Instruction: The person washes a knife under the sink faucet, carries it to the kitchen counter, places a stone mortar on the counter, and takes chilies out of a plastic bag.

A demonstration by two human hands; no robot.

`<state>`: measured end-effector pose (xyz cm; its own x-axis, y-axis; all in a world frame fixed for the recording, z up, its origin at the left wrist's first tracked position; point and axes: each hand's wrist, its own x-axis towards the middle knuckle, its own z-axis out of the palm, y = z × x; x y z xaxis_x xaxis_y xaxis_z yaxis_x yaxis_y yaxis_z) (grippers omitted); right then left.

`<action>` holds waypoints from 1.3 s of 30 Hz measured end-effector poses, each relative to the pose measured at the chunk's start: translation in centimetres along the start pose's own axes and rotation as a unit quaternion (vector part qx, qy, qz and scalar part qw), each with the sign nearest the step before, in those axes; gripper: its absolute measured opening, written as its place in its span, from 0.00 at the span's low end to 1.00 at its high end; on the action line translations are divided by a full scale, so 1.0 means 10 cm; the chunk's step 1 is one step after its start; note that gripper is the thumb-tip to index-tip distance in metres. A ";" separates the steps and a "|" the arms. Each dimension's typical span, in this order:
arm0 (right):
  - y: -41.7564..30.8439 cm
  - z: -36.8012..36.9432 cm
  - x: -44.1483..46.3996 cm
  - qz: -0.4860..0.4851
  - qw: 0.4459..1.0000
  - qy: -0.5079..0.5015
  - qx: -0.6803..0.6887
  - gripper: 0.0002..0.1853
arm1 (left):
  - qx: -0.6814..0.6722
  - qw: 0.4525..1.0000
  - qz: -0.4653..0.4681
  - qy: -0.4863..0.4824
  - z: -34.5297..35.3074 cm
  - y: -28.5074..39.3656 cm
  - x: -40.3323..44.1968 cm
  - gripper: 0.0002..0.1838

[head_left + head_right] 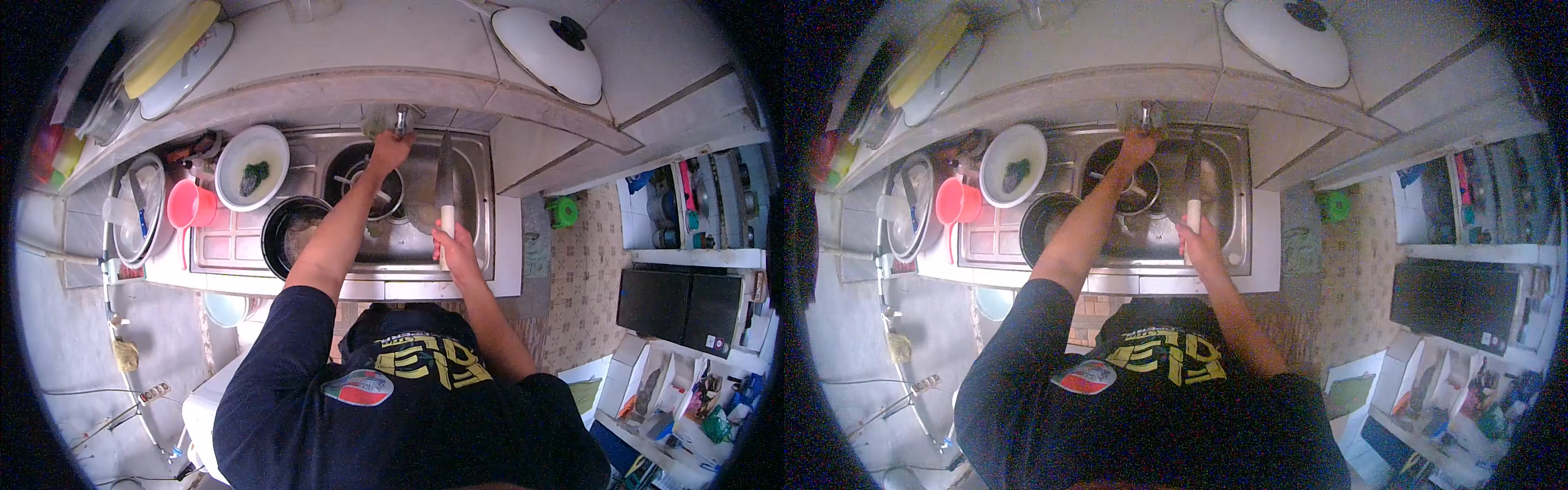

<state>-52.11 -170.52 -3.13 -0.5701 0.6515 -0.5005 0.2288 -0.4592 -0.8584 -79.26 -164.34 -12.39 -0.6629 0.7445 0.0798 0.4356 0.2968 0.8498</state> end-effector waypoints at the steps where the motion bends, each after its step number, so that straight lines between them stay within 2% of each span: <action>1: 0.01 0.00 0.01 0.001 1.000 0.001 0.000 0.12 | 0.010 1.000 0.022 -0.008 0.02 -0.05 0.03 0.17; 3: 0.01 0.02 0.05 -0.028 0.999 -0.016 0.005 0.12 | 0.019 0.999 0.045 -0.017 0.02 -0.08 0.02 0.16; 5: -0.02 0.09 0.07 -0.025 1.000 -0.002 0.006 0.12 | -0.079 0.996 -0.038 -0.034 -0.19 0.30 -0.15 0.13; 6: -0.03 0.13 0.09 -0.023 1.000 0.011 0.007 0.12 | -0.079 0.996 -0.036 -0.035 -0.15 0.27 -0.13 0.13; 7: -0.01 0.15 0.10 -0.024 1.000 0.012 0.007 0.12 | -0.203 0.977 -0.033 -0.061 -0.12 0.24 -0.13 0.11; 9: 0.04 0.17 0.16 -0.048 0.998 0.035 0.014 0.12 | -0.325 0.941 -0.027 -0.088 -0.04 0.15 -0.09 0.11; 10: 0.04 0.18 0.16 -0.050 0.998 0.036 0.013 0.12 | -0.222 0.968 0.116 -0.024 0.02 0.09 -0.03 0.11; 12: 0.07 0.20 0.14 -0.069 0.997 0.042 0.021 0.12 | -0.111 0.960 0.255 0.039 0.01 0.03 0.03 0.11; 13: 0.08 0.20 0.14 -0.069 0.996 0.045 0.022 0.12 | -0.116 0.986 0.111 -0.048 -0.06 0.03 0.04 0.11; 14: 0.09 0.20 0.13 -0.076 0.996 0.045 0.026 0.13 | -0.116 0.983 -0.037 -0.135 -0.11 0.06 0.06 0.11; 15: 0.10 0.20 0.13 -0.083 0.995 0.046 0.030 0.13 | -0.117 0.983 -0.036 -0.138 -0.16 0.17 0.03 0.11; 18: 0.18 0.19 0.16 -0.077 0.995 0.060 0.014 0.12 | 0.016 0.996 -0.065 -0.067 -0.19 0.30 0.00 0.09; 20: 0.13 0.24 0.18 -0.074 0.995 0.068 0.027 0.12 | 0.005 0.999 -0.024 0.029 0.06 -0.03 0.12 0.13; 21: 0.11 0.28 0.21 -0.071 0.994 0.075 0.040 0.11 | 0.005 0.999 -0.023 0.027 0.14 -0.13 0.16 0.13; 22: 0.12 0.32 0.27 -0.071 0.994 0.076 0.042 0.11 | -0.044 0.999 -0.011 -0.003 0.20 -0.19 0.19 0.16; 24: 0.13 0.42 0.44 -0.093 0.978 0.093 0.161 0.11 | -0.094 0.995 0.003 -0.033 0.28 -0.27 0.22 0.19; 25: 0.14 0.46 0.52 -0.094 0.978 0.093 0.161 0.11 | -0.039 0.998 0.043 -0.017 0.26 -0.26 0.22 0.21; 27: 0.18 0.54 0.69 -0.069 0.958 0.119 0.253 0.12 | 0.020 0.996 0.084 -0.003 0.20 -0.23 0.21 0.24; 28: 0.20 0.56 0.80 -0.067 0.957 0.118 0.255 0.12 | 0.028 0.996 0.071 -0.054 0.10 -0.14 0.17 0.19; 29: 0.22 0.59 0.92 -0.075 0.940 0.112 0.312 0.12 | 0.038 0.992 0.058 -0.104 -0.01 -0.05 0.11 0.17; 30: 0.23 0.63 1.02 -0.083 0.920 0.106 0.368 0.13 | 0.042 0.992 0.057 -0.104 -0.04 -0.13 0.07 0.17; 31: 0.23 0.61 1.06 -0.052 0.911 0.065 0.405 0.13 | 0.069 0.979 0.143 -0.128 -0.09 -0.23 0.02 0.19; 32: 0.22 0.59 1.12 -0.052 0.909 0.063 0.408 0.13 | 0.086 0.969 0.186 -0.141 -0.13 -0.33 -0.01 0.23; 33: 0.20 0.59 1.17 -0.030 0.909 0.019 0.414 0.14 | 0.100 0.956 0.229 -0.152 -0.20 -0.40 -0.06 0.27; 34: 0.22 0.59 1.26 -0.008 0.908 -0.024 0.418 0.16 | 0.102 0.952 0.276 -0.085 -0.27 -0.42 -0.13 0.33; 36: 0.20 0.65 1.46 -0.015 0.898 -0.051 0.436 0.16 | 0.103 0.941 0.323 -0.018 -0.39 -0.46 -0.28 0.39; 37: 0.17 0.70 1.55 -0.037 0.894 -0.075 0.439 0.15 | -0.023 0.976 0.212 -0.035 -0.48 -0.45 -0.36 0.38; 38: 0.14 0.76 1.64 -0.059 0.889 -0.099 0.442 0.13 | -0.149 0.983 0.095 -0.051 -0.55 -0.43 -0.46 0.37; 39: 0.13 0.81 1.77 -0.038 0.874 -0.101 0.474 0.11 | -0.132 0.989 0.061 -0.022 -0.70 -0.24 -0.60 0.34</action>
<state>-68.33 -164.51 -12.23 -0.7051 0.6261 -0.3329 -0.5177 -0.7754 -0.3617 -80.64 -173.74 -11.28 -0.5863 0.7915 0.1725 0.3330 0.0413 0.9420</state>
